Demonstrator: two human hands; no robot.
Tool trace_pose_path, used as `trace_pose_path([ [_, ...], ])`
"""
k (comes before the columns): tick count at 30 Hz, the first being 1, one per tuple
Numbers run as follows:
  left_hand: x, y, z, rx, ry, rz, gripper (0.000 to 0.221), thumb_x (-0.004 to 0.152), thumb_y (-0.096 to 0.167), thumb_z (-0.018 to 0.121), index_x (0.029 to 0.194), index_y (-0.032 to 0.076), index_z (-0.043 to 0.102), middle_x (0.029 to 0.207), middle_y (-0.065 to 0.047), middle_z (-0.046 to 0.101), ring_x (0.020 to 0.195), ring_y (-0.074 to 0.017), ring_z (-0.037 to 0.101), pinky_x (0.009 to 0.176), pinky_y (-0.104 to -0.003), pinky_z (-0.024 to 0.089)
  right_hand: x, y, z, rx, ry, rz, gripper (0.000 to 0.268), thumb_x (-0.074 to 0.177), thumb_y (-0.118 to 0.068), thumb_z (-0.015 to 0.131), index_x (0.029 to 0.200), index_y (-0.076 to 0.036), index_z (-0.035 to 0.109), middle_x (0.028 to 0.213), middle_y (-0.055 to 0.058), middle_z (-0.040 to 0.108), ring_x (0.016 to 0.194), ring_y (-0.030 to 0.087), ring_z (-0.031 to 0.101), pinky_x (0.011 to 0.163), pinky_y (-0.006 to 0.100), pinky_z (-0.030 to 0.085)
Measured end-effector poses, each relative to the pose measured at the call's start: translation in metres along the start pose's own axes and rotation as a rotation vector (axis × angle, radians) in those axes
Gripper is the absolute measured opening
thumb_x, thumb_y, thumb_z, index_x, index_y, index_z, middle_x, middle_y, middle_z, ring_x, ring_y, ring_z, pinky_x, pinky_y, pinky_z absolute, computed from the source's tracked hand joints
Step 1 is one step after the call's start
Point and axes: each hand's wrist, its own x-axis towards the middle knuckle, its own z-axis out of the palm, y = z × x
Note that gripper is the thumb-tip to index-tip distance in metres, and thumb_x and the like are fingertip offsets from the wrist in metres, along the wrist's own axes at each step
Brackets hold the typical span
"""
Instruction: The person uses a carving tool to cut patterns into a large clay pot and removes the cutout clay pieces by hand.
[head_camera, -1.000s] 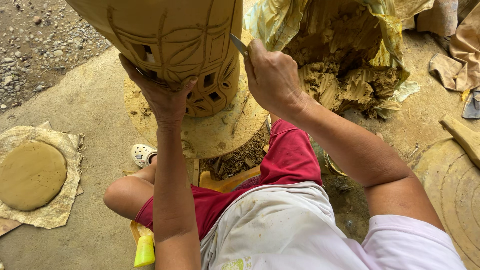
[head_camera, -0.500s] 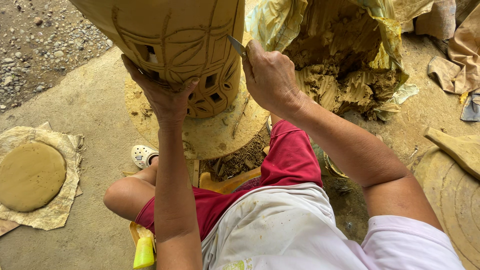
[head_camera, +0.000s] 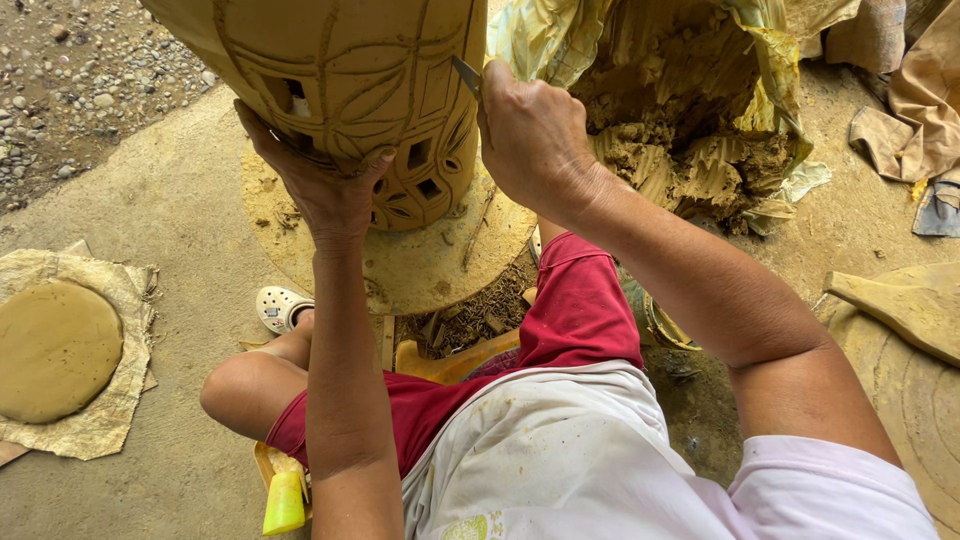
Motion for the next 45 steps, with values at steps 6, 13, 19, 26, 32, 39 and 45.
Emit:
trace_pose_path([
  [6,-0.002,0.007,-0.001,-0.118,0.032,-0.003,0.143,0.076,0.077,0.09,0.167,0.018,-0.003,0.174,-0.014,0.011,0.161,-0.0328,0.018,0.136,-0.05,0.023,0.017,0.003,-0.007,-0.004,-0.075,-0.005,0.022,0.11,-0.014,0.051,0.092,-0.002,0.054,0.06,0.003,0.05,0.044,0.015,0.045,0.033,0.034,0.038],
  [13,-0.003,0.011,-0.002,-0.107,0.043,0.0,0.143,0.079,0.074,0.094,0.167,0.017,-0.003,0.174,-0.014,0.011,0.161,-0.0324,0.016,0.136,-0.048,0.022,0.029,0.0,-0.025,-0.038,-0.177,0.006,0.025,0.107,-0.021,0.053,0.101,0.002,0.058,0.071,0.019,0.063,0.065,0.038,0.067,0.06,0.053,0.055],
  [19,-0.004,0.017,0.0,-0.15,0.062,-0.049,0.146,0.076,0.069,0.099,0.167,0.017,-0.002,0.174,-0.015,0.012,0.162,-0.0335,0.016,0.138,-0.048,0.021,0.035,-0.011,-0.039,-0.072,-0.228,0.0,0.025,0.106,-0.022,0.053,0.104,0.002,0.058,0.077,0.023,0.067,0.076,0.043,0.069,0.068,0.056,0.056],
  [26,-0.004,0.016,-0.001,-0.122,0.055,-0.036,0.145,0.076,0.074,0.096,0.166,0.017,-0.002,0.174,-0.014,0.013,0.165,-0.0343,0.017,0.136,-0.049,0.022,0.038,-0.023,-0.057,0.271,-0.536,0.328,0.023,0.102,-0.015,0.043,0.1,0.001,0.059,0.08,0.016,0.072,0.077,0.03,0.076,0.072,0.049,0.061],
  [32,-0.005,0.009,0.003,-0.113,0.078,-0.02,0.144,0.075,0.078,0.092,0.167,0.02,-0.002,0.175,-0.013,0.01,0.163,-0.0336,0.015,0.137,-0.049,0.022,0.039,-0.023,-0.045,0.063,-0.479,0.206,0.027,0.107,-0.018,0.047,0.107,0.005,0.062,0.086,0.026,0.069,0.082,0.039,0.072,0.077,0.054,0.056],
  [39,-0.004,0.012,0.001,-0.141,0.067,-0.022,0.146,0.075,0.078,0.093,0.168,0.018,-0.002,0.175,-0.014,0.011,0.162,-0.033,0.015,0.137,-0.048,0.022,0.036,-0.022,-0.04,0.04,-0.454,0.173,0.03,0.106,-0.023,0.051,0.11,0.005,0.062,0.091,0.028,0.069,0.088,0.045,0.069,0.079,0.057,0.054],
  [45,-0.002,0.016,-0.001,-0.142,0.071,-0.023,0.146,0.075,0.075,0.097,0.168,0.016,0.0,0.175,-0.015,0.011,0.161,-0.0332,0.016,0.136,-0.047,0.023,0.039,-0.028,-0.042,0.067,-0.501,0.178,0.029,0.106,-0.02,0.048,0.118,0.003,0.062,0.091,0.029,0.07,0.09,0.046,0.07,0.082,0.057,0.053],
])
